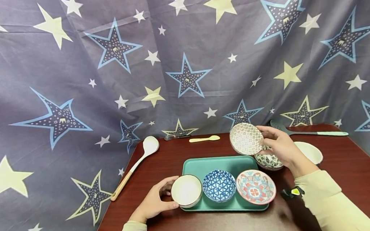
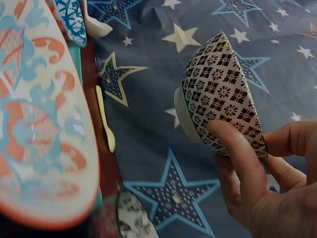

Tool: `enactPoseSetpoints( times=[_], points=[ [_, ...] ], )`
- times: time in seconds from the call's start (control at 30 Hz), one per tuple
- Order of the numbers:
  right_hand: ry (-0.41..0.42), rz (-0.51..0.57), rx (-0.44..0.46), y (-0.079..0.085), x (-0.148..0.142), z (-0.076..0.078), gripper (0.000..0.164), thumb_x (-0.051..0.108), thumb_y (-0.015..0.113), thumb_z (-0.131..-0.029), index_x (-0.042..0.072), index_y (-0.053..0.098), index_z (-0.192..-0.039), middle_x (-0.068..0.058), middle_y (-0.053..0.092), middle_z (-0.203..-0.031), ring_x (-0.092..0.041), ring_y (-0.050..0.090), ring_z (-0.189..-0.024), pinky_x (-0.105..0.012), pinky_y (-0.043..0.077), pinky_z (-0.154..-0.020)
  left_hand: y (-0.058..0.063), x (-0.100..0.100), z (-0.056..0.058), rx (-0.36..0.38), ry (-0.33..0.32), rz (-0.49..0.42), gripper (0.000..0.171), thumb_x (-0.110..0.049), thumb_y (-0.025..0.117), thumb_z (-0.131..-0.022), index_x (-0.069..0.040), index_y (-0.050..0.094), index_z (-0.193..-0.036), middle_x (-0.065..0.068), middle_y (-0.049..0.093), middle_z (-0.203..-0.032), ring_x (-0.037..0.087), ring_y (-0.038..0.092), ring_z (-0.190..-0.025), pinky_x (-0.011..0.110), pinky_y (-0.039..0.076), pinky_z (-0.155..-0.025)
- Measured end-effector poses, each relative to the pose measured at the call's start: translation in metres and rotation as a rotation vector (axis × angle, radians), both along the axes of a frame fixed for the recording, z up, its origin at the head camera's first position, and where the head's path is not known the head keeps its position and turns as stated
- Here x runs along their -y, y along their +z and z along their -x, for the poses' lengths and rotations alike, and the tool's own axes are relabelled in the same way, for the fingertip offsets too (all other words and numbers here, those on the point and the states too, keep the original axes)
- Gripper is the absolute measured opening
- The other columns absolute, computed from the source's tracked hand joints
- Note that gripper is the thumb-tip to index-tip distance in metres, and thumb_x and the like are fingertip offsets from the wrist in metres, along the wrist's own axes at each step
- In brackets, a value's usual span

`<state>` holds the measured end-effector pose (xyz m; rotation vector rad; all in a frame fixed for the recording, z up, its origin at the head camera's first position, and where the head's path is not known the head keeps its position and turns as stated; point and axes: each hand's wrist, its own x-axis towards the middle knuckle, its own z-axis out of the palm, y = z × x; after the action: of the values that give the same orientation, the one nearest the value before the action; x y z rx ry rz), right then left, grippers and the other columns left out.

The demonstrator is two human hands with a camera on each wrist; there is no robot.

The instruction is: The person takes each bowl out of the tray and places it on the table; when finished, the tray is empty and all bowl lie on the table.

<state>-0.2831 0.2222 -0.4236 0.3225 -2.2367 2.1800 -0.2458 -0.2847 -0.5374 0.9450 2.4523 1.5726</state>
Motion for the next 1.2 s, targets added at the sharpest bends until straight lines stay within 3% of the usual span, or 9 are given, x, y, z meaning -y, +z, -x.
enactPoseSetpoints(
  times=[0.27,0.57,0.83,1.2],
  points=[
    [-0.032,0.113,-0.019,-0.004,-0.034,-0.016,0.056,-0.005,0.057,-0.102,0.003,0.045,-0.156,-0.008,0.058,-0.119,-0.014,0.067,-0.094,-0.034,0.062,-0.071,0.0,0.0,0.0,0.021,0.009,0.006,0.083,-0.018,0.09,-0.083,-0.013,0.05,-0.155,0.003,0.066,-0.135,0.023,0.065,-0.116,0.035,0.053,-0.091],
    [-0.073,0.165,-0.018,-0.018,-0.063,-0.025,0.051,-0.009,0.058,-0.1,0.005,0.052,-0.149,-0.009,0.057,-0.113,-0.014,0.069,-0.092,-0.037,0.062,-0.074,0.002,0.0,-0.001,0.045,0.011,-0.002,0.082,-0.018,0.089,-0.083,-0.017,0.049,-0.155,0.004,0.065,-0.136,0.025,0.064,-0.117,0.035,0.053,-0.092],
    [-0.081,0.264,-0.064,-0.028,-0.092,-0.031,0.05,-0.013,0.058,-0.099,0.01,0.062,-0.143,-0.004,0.065,-0.111,-0.014,0.073,-0.092,-0.037,0.062,-0.072,0.0,-0.001,0.0,0.019,0.003,-0.001,0.084,-0.017,0.089,-0.083,-0.005,0.047,-0.155,0.006,0.066,-0.134,0.024,0.064,-0.115,0.035,0.053,-0.09],
    [-0.133,0.34,-0.031,-0.044,-0.122,-0.047,0.05,-0.015,0.057,-0.099,0.015,0.067,-0.139,-0.004,0.064,-0.108,-0.015,0.072,-0.089,-0.035,0.062,-0.07,0.003,-0.001,-0.001,0.045,0.013,0.002,0.085,-0.017,0.089,-0.083,-0.007,0.047,-0.156,0.003,0.066,-0.136,0.024,0.064,-0.116,0.035,0.053,-0.091]
  ],
)
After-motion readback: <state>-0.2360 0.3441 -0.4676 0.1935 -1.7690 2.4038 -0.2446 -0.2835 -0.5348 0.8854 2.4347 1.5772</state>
